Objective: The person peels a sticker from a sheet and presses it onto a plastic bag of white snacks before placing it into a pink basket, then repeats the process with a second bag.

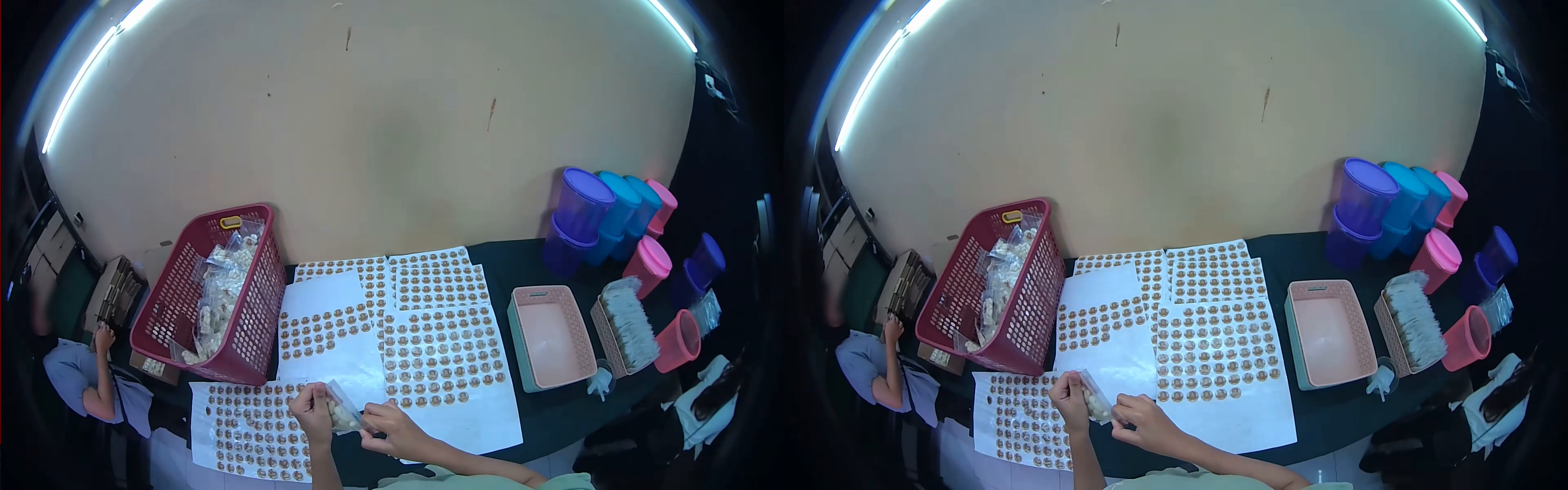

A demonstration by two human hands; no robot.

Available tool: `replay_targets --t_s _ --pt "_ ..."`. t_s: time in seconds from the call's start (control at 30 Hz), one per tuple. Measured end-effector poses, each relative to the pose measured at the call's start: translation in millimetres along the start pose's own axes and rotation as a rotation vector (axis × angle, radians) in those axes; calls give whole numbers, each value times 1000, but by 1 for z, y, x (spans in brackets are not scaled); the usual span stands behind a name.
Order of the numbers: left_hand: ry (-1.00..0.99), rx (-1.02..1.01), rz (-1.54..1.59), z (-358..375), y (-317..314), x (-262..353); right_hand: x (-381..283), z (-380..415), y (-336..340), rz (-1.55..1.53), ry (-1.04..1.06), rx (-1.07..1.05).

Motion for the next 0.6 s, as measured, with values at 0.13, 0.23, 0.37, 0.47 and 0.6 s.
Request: replay_targets --t_s 0.13,0.23,0.37,0.47,0.6 --pt "4 1 -10 5 1 0 1 5 -4 -11 -1 1" --pt "-10 -22 -19 6 6 8 -1 8 -9 -43 5 12" --pt "58 -86 74 11 8 9 3 16 -12 -124 -40 -10" --pt "172 -131 180 20 6 -6 9 27 -7 -247 -135 85" --pt "136 -394 286 34 -12 -8 38 38 22 -330 -230 396"
Point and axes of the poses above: each hand's wrist, its own z-axis away from the middle knuckle, its own y-axis out of the back of the hand, x = y × z, the point moved 2 cm from there along -z, towards the middle knuckle, and after that the axes turned 1 degree about -z, right-handed, at the moved point
